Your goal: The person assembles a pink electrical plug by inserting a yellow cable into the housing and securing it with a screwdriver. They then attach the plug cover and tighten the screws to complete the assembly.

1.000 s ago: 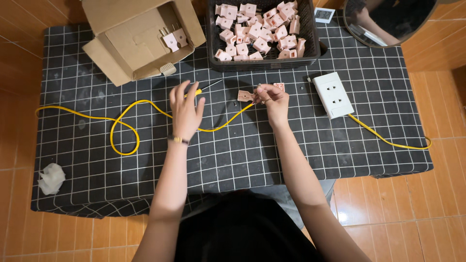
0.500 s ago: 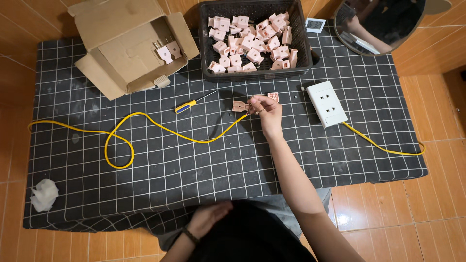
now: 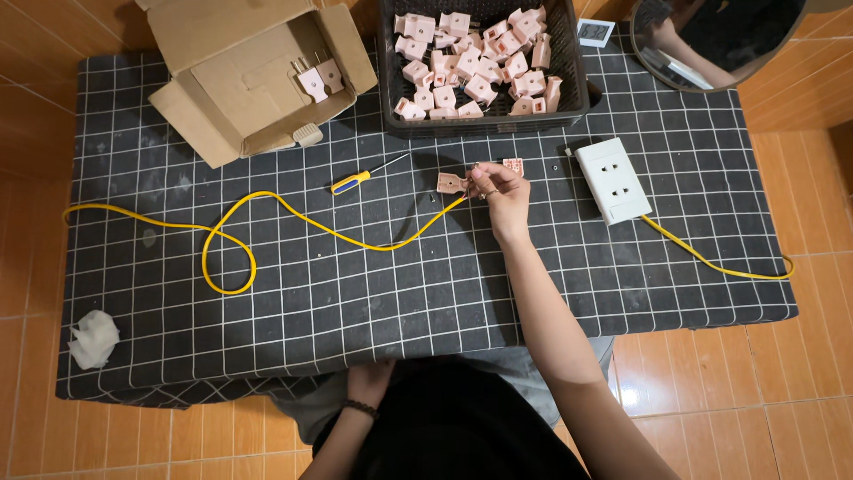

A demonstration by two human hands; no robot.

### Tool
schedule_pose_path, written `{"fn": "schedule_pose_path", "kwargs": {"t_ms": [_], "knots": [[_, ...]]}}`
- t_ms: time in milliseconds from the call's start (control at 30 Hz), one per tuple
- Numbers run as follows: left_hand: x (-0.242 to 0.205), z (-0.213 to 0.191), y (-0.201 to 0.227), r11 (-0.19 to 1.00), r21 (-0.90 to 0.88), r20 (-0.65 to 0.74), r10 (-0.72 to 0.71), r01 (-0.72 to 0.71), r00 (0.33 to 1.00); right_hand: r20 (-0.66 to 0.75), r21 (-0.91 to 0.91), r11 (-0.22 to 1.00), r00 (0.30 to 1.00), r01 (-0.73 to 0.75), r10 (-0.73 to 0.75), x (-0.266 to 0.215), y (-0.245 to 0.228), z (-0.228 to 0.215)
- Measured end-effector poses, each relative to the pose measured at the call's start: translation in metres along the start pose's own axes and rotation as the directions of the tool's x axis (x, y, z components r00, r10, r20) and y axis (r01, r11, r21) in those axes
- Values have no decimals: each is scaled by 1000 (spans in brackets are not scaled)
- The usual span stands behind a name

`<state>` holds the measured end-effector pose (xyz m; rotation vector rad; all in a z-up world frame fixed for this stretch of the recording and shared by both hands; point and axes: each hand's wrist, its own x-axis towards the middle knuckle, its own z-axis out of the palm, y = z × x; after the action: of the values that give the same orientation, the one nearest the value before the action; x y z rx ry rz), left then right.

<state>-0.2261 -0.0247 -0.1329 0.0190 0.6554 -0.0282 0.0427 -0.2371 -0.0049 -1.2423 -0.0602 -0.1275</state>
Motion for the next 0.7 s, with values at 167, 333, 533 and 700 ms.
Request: {"fn": "schedule_pose_path", "kwargs": {"t_ms": [167,333,533,700], "knots": [[-1,-21,2,-347,935,-25,158,79,987,-22,-3,1000,1000,-21,21,1,10,-6],[-7,-45,11,-670,709,-98,219,223,971,-22,6,1000,999,-28,28,2,17,-8],[-11,-49,4,-81,972,-174,368,218,913,-30,11,999,999,-38,38,2,23,-12],[-33,-18,0,464,870,-337,310,168,889,-33,23,1000,999,-19,19,0,9,0]]}}
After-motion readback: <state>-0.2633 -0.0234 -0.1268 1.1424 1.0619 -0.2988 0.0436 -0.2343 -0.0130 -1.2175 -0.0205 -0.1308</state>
